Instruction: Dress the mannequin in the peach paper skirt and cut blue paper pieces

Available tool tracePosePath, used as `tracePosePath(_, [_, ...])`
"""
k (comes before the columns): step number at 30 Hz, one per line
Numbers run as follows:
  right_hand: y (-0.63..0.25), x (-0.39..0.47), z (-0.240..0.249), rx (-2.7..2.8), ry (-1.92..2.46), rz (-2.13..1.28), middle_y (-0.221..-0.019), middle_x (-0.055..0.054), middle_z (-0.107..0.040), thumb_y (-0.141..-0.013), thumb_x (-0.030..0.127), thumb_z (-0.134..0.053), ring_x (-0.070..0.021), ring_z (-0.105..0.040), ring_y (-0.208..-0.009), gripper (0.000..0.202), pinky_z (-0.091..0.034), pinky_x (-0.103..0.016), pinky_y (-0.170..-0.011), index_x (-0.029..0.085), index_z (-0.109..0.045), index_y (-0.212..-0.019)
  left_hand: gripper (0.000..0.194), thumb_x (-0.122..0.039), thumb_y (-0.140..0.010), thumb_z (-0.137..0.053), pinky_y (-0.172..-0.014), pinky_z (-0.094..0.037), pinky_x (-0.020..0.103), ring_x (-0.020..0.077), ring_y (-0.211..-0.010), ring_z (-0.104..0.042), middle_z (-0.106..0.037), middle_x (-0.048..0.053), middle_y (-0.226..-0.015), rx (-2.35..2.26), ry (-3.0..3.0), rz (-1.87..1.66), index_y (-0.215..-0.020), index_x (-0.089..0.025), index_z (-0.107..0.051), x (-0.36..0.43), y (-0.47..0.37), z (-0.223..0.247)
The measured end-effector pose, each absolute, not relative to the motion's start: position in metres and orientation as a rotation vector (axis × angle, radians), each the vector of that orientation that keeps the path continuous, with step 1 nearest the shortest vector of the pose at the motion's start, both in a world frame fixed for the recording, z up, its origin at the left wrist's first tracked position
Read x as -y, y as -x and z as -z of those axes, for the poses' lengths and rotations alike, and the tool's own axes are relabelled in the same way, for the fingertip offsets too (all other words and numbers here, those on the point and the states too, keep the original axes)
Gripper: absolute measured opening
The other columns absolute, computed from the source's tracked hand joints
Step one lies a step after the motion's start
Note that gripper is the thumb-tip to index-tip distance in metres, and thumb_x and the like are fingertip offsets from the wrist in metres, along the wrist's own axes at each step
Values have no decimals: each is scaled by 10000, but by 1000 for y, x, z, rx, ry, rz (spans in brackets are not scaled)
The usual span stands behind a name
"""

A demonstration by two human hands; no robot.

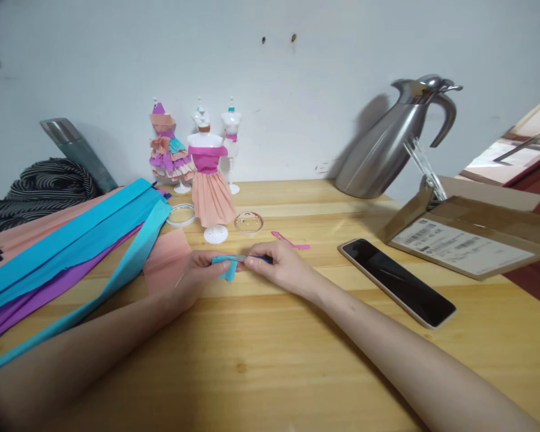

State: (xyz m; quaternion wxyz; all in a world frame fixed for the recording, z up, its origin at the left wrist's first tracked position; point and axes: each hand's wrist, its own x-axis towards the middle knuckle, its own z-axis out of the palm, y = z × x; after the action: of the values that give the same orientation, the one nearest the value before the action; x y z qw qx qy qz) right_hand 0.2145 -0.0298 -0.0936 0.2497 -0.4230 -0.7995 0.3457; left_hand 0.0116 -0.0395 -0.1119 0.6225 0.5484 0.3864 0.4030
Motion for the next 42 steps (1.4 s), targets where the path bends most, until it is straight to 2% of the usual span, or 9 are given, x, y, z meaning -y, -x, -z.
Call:
tracePosePath(13, [-214,30,96,2161,1144,-956,-570,40,-406,-867,514,-466,-94,-336,-545,432,-248,-241,-528,147,-667,-760,290,-440,-648,-722,-719,-461,293,180,-736,-613,-722,49,-734,-886,-1263,-916,-716,-160,-756,41,-11,110])
tracePosePath(26, [-214,29,96,2127,1146,-1003,-561,43,-367,-858,569,-462,-90,-310,-538,485,-233,-245,-529,146,-676,-759,283,-415,-655,-720,-699,-461,288,196,-768,-620,-728,63,-755,-880,-1249,-909,-731,-146,-761,40,-11,111])
tracePosePath(37, [-214,28,100,2125,1133,-984,-567,41,-370,-862,564,-466,-90,-320,-551,477,-224,-241,-534,150,-632,-691,304,-430,-638,-725,-710,-464,295,186,-740,-618,-722,57,-738,-880,-1256,-906,-731,-143,-757,39,-10,111])
tracePosePath(42, [-215,27,102,2113,1113,-1007,-560,49,-313,-859,572,-460,-83,-283,-538,495,-211,-237,-526,147,-607,-653,300,-429,-644,-726,-717,-471,289,192,-774,-628,-731,61,-770,-880,-1244,-896,-748,-149,-761,39,-10,111])
